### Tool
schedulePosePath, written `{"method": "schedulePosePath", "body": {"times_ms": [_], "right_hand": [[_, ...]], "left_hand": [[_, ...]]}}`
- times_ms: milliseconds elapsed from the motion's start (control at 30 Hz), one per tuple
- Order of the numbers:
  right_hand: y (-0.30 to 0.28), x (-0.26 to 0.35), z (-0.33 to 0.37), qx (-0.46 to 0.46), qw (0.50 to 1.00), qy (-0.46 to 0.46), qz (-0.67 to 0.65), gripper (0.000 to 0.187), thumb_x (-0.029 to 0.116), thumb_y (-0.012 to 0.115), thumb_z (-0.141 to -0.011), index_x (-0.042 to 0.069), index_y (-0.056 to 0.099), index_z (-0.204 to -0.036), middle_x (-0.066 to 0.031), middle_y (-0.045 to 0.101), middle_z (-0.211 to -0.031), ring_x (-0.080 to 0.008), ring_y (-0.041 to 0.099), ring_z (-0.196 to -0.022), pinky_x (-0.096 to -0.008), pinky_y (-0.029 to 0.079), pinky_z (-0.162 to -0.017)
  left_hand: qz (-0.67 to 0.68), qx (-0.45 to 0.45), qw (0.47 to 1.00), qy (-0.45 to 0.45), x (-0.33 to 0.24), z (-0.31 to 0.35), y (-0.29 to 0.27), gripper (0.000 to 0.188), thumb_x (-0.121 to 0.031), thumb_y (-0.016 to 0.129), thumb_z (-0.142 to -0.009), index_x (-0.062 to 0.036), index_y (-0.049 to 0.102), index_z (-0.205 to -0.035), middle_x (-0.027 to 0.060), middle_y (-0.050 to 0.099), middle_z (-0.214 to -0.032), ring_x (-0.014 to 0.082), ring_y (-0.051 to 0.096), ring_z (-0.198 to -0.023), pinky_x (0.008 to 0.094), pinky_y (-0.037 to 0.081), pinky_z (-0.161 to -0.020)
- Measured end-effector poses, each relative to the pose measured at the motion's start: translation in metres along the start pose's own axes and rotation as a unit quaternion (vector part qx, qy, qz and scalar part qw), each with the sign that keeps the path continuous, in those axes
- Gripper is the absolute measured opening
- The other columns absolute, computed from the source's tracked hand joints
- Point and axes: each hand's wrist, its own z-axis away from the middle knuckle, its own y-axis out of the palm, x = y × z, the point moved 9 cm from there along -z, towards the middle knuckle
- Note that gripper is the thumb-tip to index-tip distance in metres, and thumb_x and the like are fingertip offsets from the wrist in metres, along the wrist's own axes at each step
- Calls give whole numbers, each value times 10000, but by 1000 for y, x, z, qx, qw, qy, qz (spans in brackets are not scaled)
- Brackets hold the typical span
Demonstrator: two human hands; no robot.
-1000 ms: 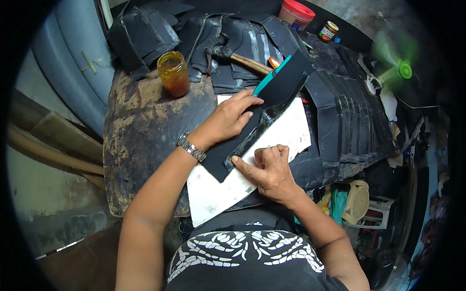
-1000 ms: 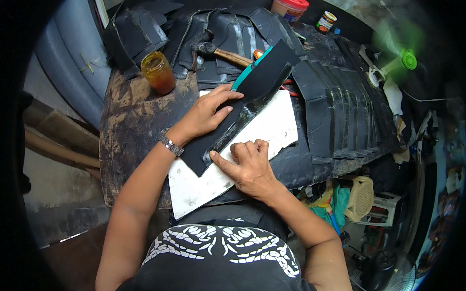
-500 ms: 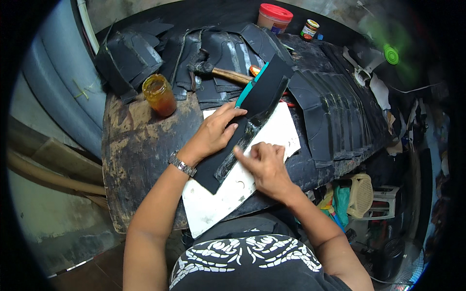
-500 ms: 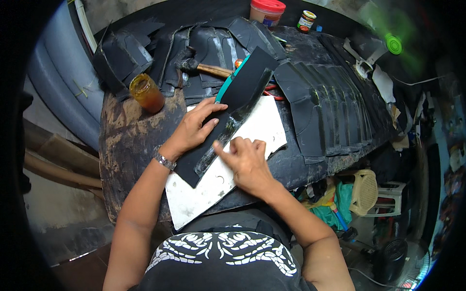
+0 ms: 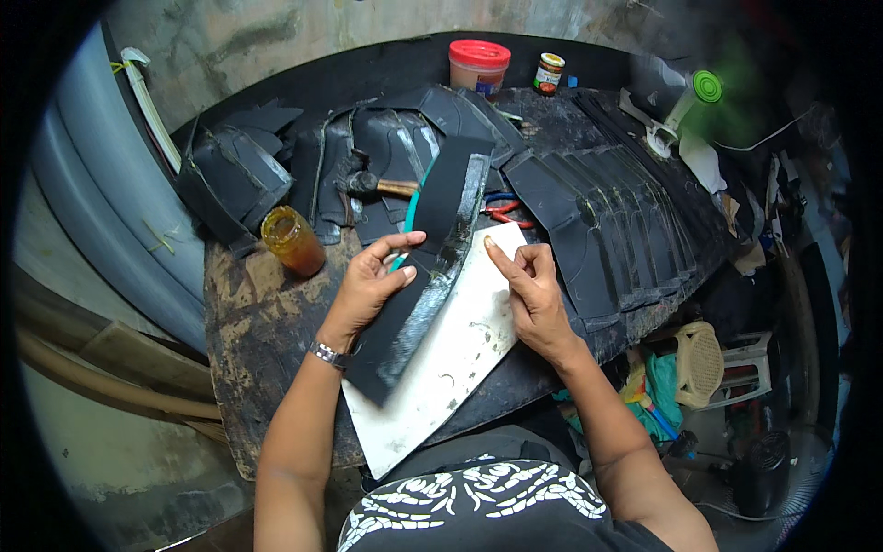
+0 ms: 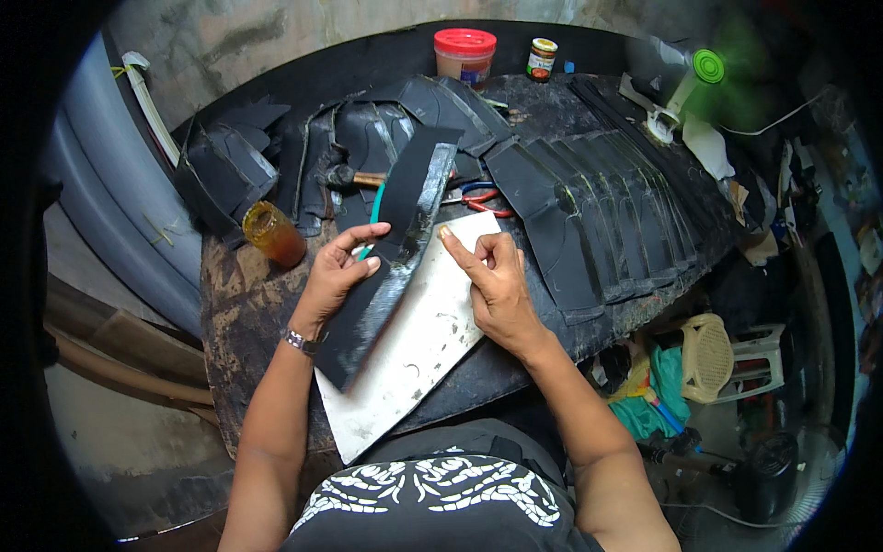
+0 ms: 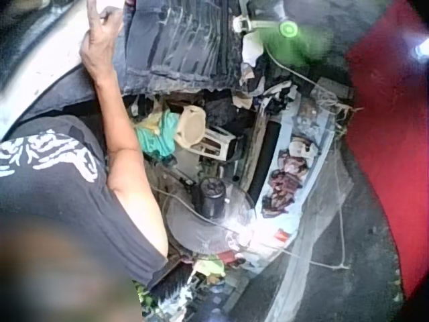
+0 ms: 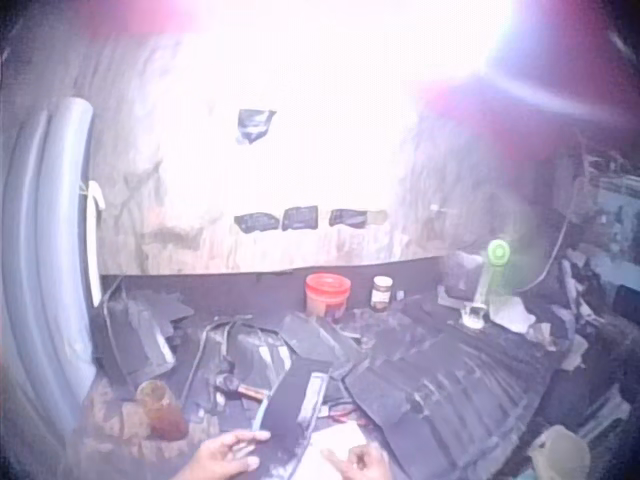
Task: The person repeatedly applies a brown adhesive from a small jar onto the edges of black leather pieces using a brush. They spread the glue along seams, flip the pieces, and inspect the coated edges before setting them aside on the workbench.
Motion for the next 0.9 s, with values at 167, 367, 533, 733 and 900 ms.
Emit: {"method": "schedulePosePath", "body": {"times_ms": [167, 367, 533, 733, 900], "right_hand": [[-11, 18, -24, -14, 998, -57, -39, 785, -141, 523, -761, 184, 493, -1476, -98, 428, -965, -252, 453, -890, -350, 398, -845], [-18, 51, -59, -9, 995, -95, -26, 760, -144, 542, -746, 194, 551, -1427, -104, 433, -1008, -252, 468, -924, -363, 395, -853], [-20, 73, -80, 6, 992, -124, 32, 678, -130, 565, -738, 171, 602, -1344, -115, 440, -1021, -272, 472, -950, -382, 377, -834], [-18, 86, -93, 32, 983, -151, 103, 533, -102, 576, -726, 160, 653, -1184, -119, 448, -1041, -282, 466, -974, -398, 358, -820], [-7, 103, -95, 143, 972, -177, 57, 379, -83, 576, -701, 168, 713, -950, -107, 448, -1019, -270, 470, -980, -392, 316, -842]], "left_hand": [[497, 93, 856, -109, 14, 11, 18, 520, -62, 520, -978, 84, 344, -1446, 246, 535, -1300, 119, 545, -759, 141, 463, -442], [746, 185, 622, -147, 6, 30, 45, 511, -110, 371, -1037, 158, 216, -1443, 267, 360, -1368, 164, 454, -700, 257, 414, -429], [754, 161, 615, -164, 9, 35, 43, 519, -113, 401, -1029, 154, 222, -1436, 283, 391, -1337, 153, 459, -692, 245, 431, -426], [717, 133, 665, -163, 5, 32, 38, 524, -119, 433, -1021, 145, 240, -1430, 298, 419, -1304, 143, 476, -683, 229, 455, -421], [515, 88, 845, -116, -11, 23, 21, 451, -75, 560, -960, 89, 430, -1359, 148, 617, -970, 104, 596, -687, 171, 518, -478]]}}
